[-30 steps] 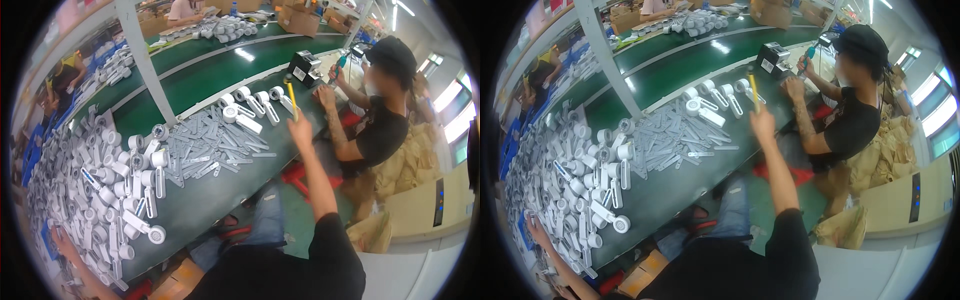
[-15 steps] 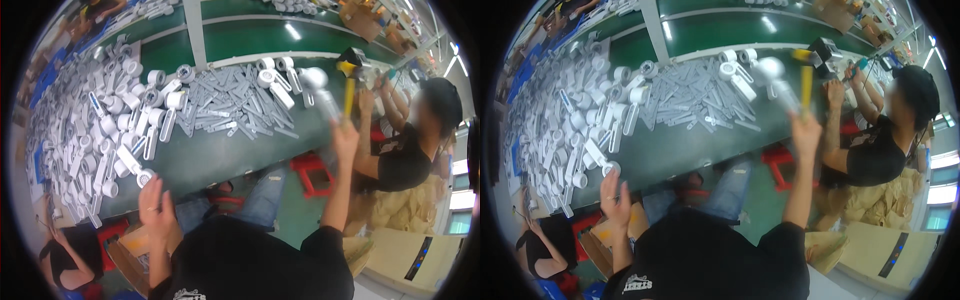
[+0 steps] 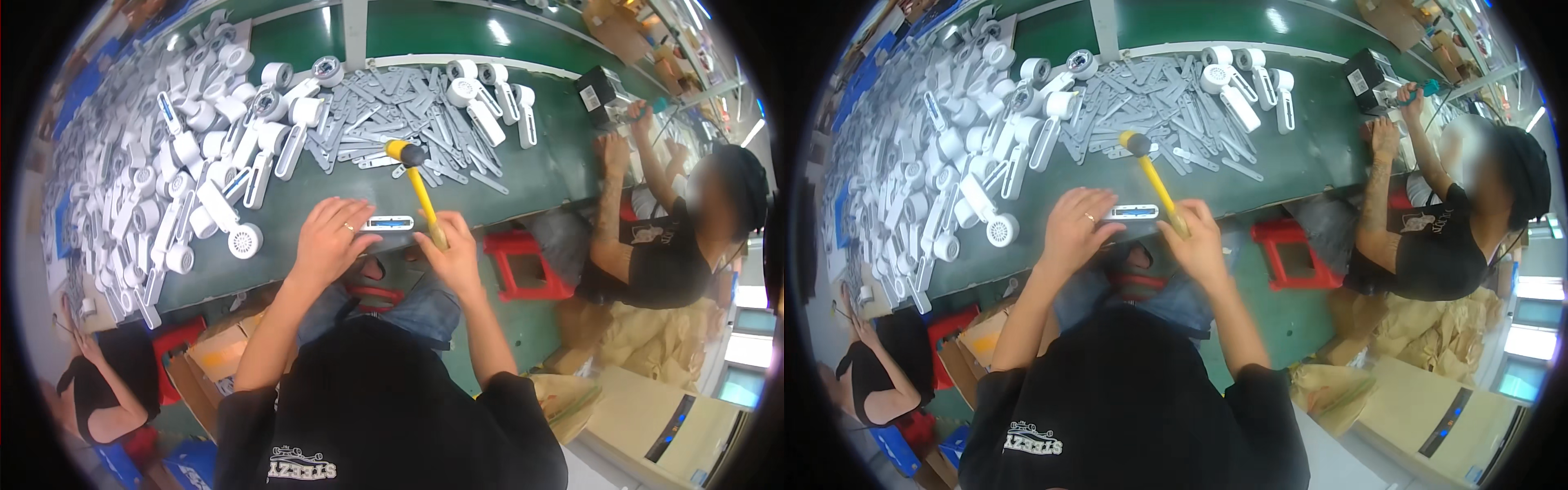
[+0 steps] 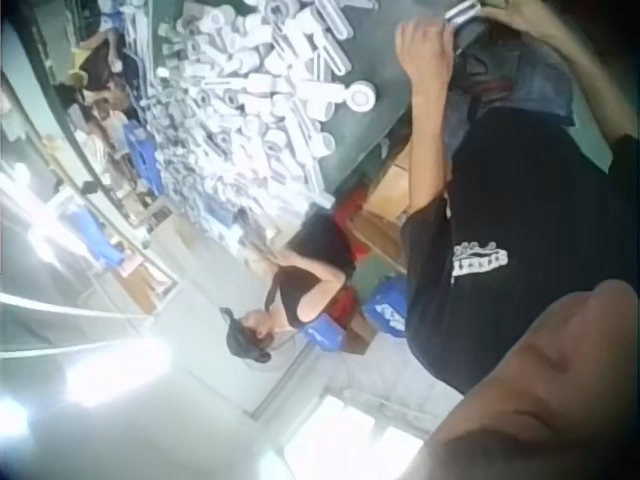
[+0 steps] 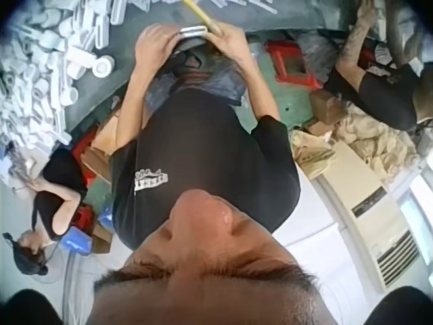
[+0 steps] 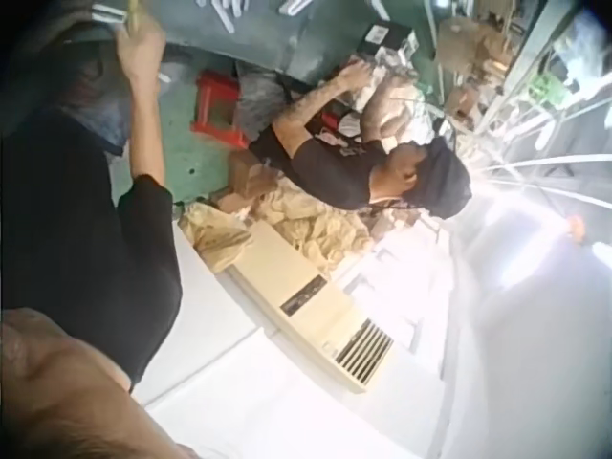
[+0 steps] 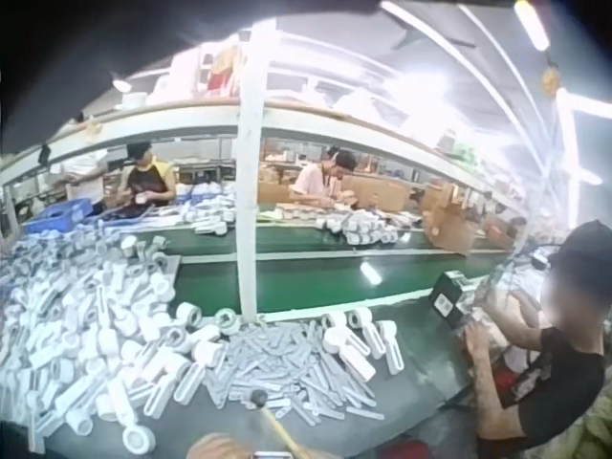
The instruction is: Using a mallet to assemble small plastic parts on a factory assembly line.
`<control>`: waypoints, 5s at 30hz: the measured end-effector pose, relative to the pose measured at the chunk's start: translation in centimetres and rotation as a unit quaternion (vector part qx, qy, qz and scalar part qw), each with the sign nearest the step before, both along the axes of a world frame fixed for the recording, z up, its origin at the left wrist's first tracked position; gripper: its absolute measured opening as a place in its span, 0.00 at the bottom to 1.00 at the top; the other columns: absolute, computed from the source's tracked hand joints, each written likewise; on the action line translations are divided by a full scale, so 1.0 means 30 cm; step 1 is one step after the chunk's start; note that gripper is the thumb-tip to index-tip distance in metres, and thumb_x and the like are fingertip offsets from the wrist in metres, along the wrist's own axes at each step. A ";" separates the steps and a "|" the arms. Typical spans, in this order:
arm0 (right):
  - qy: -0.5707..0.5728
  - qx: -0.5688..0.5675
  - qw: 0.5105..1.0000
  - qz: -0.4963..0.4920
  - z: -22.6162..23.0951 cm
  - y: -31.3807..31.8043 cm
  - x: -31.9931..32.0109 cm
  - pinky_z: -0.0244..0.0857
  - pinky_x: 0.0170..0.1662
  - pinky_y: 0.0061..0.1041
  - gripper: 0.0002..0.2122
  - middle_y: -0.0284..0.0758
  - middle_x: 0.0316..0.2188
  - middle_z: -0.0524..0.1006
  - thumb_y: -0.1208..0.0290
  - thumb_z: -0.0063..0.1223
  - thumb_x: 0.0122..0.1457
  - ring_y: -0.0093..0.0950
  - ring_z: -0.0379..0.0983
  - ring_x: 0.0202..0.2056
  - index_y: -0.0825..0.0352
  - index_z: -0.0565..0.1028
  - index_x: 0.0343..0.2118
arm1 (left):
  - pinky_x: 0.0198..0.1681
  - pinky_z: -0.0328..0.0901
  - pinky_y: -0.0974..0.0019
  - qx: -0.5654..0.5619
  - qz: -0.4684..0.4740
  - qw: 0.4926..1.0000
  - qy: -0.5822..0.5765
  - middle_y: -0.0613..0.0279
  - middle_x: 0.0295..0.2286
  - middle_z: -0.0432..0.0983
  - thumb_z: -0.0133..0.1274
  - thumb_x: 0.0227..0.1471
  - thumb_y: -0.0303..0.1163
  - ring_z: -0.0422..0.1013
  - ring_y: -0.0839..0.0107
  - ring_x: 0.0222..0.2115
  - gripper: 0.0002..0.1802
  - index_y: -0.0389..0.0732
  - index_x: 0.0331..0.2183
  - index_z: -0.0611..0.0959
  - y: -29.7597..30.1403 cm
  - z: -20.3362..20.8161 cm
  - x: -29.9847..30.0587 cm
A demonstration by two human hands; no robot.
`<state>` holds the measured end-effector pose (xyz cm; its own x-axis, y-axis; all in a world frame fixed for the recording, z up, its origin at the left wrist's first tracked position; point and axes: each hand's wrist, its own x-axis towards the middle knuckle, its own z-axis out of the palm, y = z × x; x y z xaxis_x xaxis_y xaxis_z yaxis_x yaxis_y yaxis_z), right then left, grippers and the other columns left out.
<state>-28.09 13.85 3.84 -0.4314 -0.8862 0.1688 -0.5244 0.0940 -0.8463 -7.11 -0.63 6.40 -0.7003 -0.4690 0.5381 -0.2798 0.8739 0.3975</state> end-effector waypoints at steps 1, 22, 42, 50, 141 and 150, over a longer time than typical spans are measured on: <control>0.014 -0.025 1.000 -0.006 -0.030 0.009 0.018 0.76 0.39 0.24 0.17 0.34 0.48 0.75 0.75 0.66 0.62 0.23 0.80 0.39 0.65 0.83 0.54 | 0.55 0.70 0.51 -0.002 -0.004 1.000 -0.008 0.59 0.45 0.83 0.69 0.48 0.35 0.78 0.58 0.46 0.21 0.39 0.44 0.86 0.002 -0.002 0.005; 0.105 0.126 0.986 0.037 0.103 -0.045 0.125 0.76 0.43 0.39 0.19 0.40 0.52 0.75 0.80 0.59 0.53 0.45 0.81 0.37 0.63 0.82 0.50 | 0.43 0.74 0.58 -0.038 -0.048 0.997 -0.052 0.62 0.41 0.83 0.66 0.50 0.32 0.78 0.62 0.41 0.11 0.42 0.37 0.86 0.005 -0.058 -0.042; 0.032 0.012 0.999 0.015 0.028 -0.034 0.173 0.75 0.42 0.35 0.21 0.40 0.51 0.77 0.83 0.55 0.54 0.42 0.81 0.36 0.63 0.81 0.52 | 0.47 0.75 0.58 0.172 0.038 0.982 -0.067 0.56 0.41 0.86 0.62 0.52 0.30 0.79 0.56 0.42 0.09 0.36 0.33 0.90 0.025 -0.031 -0.057; 0.023 -0.016 0.999 0.025 -0.018 -0.042 0.070 0.75 0.38 0.30 0.18 0.36 0.54 0.75 0.79 0.60 0.60 0.30 0.80 0.36 0.64 0.81 0.54 | 0.45 0.75 0.57 0.014 -0.032 0.999 -0.035 0.56 0.40 0.84 0.65 0.51 0.29 0.79 0.57 0.41 0.08 0.36 0.34 0.87 0.006 -0.075 -0.052; -0.185 0.172 0.966 0.047 0.091 -0.156 0.062 0.73 0.27 0.23 0.09 0.26 0.22 0.76 0.70 0.61 0.68 0.17 0.74 0.22 0.67 0.86 0.46 | 0.58 0.69 0.50 0.118 0.032 0.991 0.055 0.53 0.43 0.84 0.73 0.49 0.37 0.75 0.45 0.52 0.30 0.39 0.51 0.81 -0.056 -0.117 0.076; -0.141 0.264 0.952 0.062 0.164 -0.213 0.050 0.58 0.24 0.20 0.14 0.24 0.19 0.74 0.66 0.65 0.66 0.13 0.66 0.20 0.63 0.85 0.52 | 0.50 0.70 0.54 -0.009 -0.037 0.998 0.041 0.62 0.37 0.83 0.70 0.48 0.30 0.78 0.59 0.44 0.13 0.42 0.37 0.86 -0.085 -0.107 0.077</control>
